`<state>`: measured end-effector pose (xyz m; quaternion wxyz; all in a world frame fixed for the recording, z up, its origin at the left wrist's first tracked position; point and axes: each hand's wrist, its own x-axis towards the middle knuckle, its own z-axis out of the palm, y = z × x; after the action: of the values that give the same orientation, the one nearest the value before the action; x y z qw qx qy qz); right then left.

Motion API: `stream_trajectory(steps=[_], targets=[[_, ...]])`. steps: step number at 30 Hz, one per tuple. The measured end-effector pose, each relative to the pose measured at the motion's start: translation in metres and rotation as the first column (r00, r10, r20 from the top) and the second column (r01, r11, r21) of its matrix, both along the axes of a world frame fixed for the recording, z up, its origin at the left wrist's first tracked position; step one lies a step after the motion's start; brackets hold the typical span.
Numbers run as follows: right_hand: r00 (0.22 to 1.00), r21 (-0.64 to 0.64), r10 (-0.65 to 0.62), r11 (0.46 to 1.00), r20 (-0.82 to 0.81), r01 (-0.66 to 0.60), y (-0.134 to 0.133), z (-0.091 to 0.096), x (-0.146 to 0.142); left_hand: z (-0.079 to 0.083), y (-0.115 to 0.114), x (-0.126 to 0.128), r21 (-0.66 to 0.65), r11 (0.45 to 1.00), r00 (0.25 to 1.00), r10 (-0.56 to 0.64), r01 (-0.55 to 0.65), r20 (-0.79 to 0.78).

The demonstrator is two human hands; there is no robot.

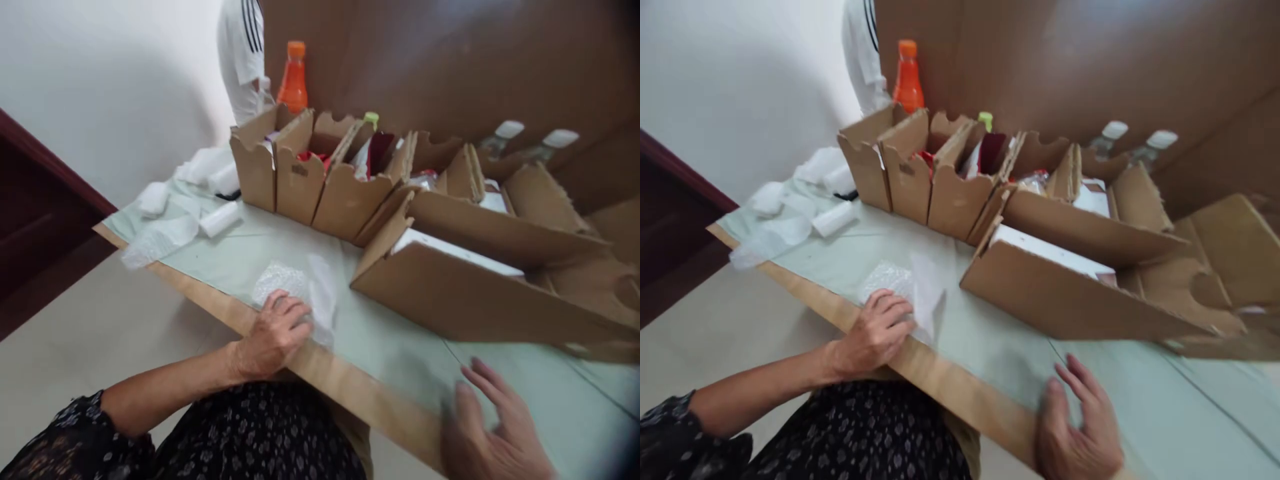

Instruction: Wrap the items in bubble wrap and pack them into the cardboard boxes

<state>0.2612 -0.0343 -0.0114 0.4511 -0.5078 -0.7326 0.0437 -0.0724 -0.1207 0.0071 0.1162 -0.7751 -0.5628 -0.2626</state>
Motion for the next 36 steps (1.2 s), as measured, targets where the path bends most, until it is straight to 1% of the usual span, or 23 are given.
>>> stream_trajectory(steps=[1, 3, 4, 6, 7, 8, 10, 12, 13, 15, 18, 19, 20, 22, 23, 25, 26, 27, 29, 31, 32, 34, 36], targets=[[1.0, 0.035, 0.019, 0.999, 0.022, -0.019, -0.012, 0.009, -0.009, 0.0, -0.005, 0.014, -0.091, 0.993, 0.998, -0.069, 0.068, -0.008], [0.987, 0.054, 0.161, 0.985, 0.024, -0.162, -0.032, 0.028, -0.031, 0.005, -0.007, 0.032, -0.257, 0.955, 0.986, -0.163, 0.148, -0.041], [0.969, 0.059, 0.246, 0.967, 0.033, -0.247, -0.039, 0.038, -0.042, 0.008, -0.006, 0.037, -0.311, 0.935, 0.978, -0.197, 0.169, -0.061], [0.916, 0.07, 0.395, 0.914, 0.074, -0.4, -0.048, 0.055, -0.064, 0.013, -0.003, 0.042, -0.359, 0.911, 0.965, -0.246, 0.2, -0.086], [0.891, 0.062, 0.439, 0.892, 0.113, -0.447, -0.049, 0.059, -0.075, 0.015, -0.001, 0.043, -0.365, 0.907, 0.962, -0.26, 0.211, -0.088], [0.869, 0.036, 0.467, 0.878, 0.161, -0.478, -0.049, 0.062, -0.085, 0.015, 0.0, 0.044, -0.366, 0.904, 0.96, -0.269, 0.222, -0.08], [0.823, -0.073, 0.497, 0.864, 0.276, -0.498, -0.044, 0.058, -0.098, 0.014, 0.0, 0.042, -0.365, 0.9, 0.961, -0.272, 0.239, -0.041], [0.766, -0.214, 0.517, 0.856, 0.381, -0.472, -0.036, 0.046, -0.099, 0.012, -0.003, 0.037, -0.366, 0.894, 0.961, -0.275, 0.257, 0.003], [0.746, -0.271, 0.519, 0.855, 0.417, -0.443, -0.033, 0.038, -0.094, 0.011, -0.005, 0.033, -0.369, 0.89, 0.961, -0.276, 0.266, 0.028], [0.763, -0.323, 0.469, 0.879, 0.445, -0.352, -0.031, 0.026, -0.07, 0.01, -0.009, 0.024, -0.382, 0.878, 0.957, -0.273, 0.288, 0.094], [0.867, -0.312, 0.318, 0.928, 0.383, -0.203, -0.035, 0.021, -0.02, 0.014, -0.011, 0.007, -0.37, 0.866, 0.935, -0.258, 0.335, 0.243], [0.897, -0.291, 0.258, 0.944, 0.359, -0.155, -0.035, 0.022, -0.005, 0.015, -0.011, 0.001, -0.341, 0.882, 0.933, -0.238, 0.324, 0.271], [0.918, -0.265, 0.203, 0.958, 0.342, -0.113, -0.034, 0.023, 0.007, 0.015, -0.01, -0.006, -0.301, 0.911, 0.941, -0.201, 0.282, 0.274], [0.935, -0.218, 0.109, 0.975, 0.337, -0.035, -0.025, 0.022, 0.02, 0.013, -0.008, -0.018, -0.212, 0.972, 0.975, -0.055, 0.101, 0.215], [0.935, -0.204, 0.071, 0.979, 0.347, 0.001, -0.017, 0.019, 0.02, 0.01, -0.007, -0.025, -0.179, 0.984, 0.985, 0.048, -0.018, 0.165], [0.927, -0.212, 0.016, 0.975, 0.376, 0.069, 0.003, 0.012, 0.01, 0.002, -0.007, -0.035, -0.172, 0.959, 0.969, 0.238, -0.224, 0.064], [0.921, -0.227, -0.001, 0.969, 0.39, 0.098, 0.012, 0.008, 0.002, -0.003, -0.008, -0.039, -0.192, 0.937, 0.953, 0.301, -0.291, 0.028], [0.918, -0.243, -0.005, 0.964, 0.398, 0.11, 0.019, 0.005, -0.007, -0.006, -0.01, -0.042, -0.219, 0.919, 0.941, 0.337, -0.327, 0.01], [0.929, -0.263, 0.028, 0.962, 0.37, 0.076, 0.022, 0.005, -0.022, -0.008, -0.014, -0.042, -0.27, 0.905, 0.936, 0.351, -0.329, 0.035], [0.96, -0.251, 0.065, 0.968, 0.272, 0.005, 0.01, 0.014, -0.026, -0.001, -0.015, -0.036, -0.315, 0.904, 0.931, 0.341, -0.288, 0.128], [0.976, -0.227, 0.055, 0.974, 0.209, -0.006, 0.001, 0.02, -0.023, 0.006, -0.013, -0.031, -0.335, 0.903, 0.922, 0.341, -0.268, 0.182], [0.994, -0.154, -0.045, 0.986, 0.096, 0.059, -0.02, 0.032, -0.012, 0.021, -0.004, -0.02, -0.367, 0.901, 0.9, 0.341, -0.231, 0.272], [0.983, -0.081, -0.177, 0.98, 0.048, 0.18, -0.034, 0.037, 0.004, 0.029, 0.014, -0.01, -0.383, 0.904, 0.899, 0.316, -0.189, 0.302]])
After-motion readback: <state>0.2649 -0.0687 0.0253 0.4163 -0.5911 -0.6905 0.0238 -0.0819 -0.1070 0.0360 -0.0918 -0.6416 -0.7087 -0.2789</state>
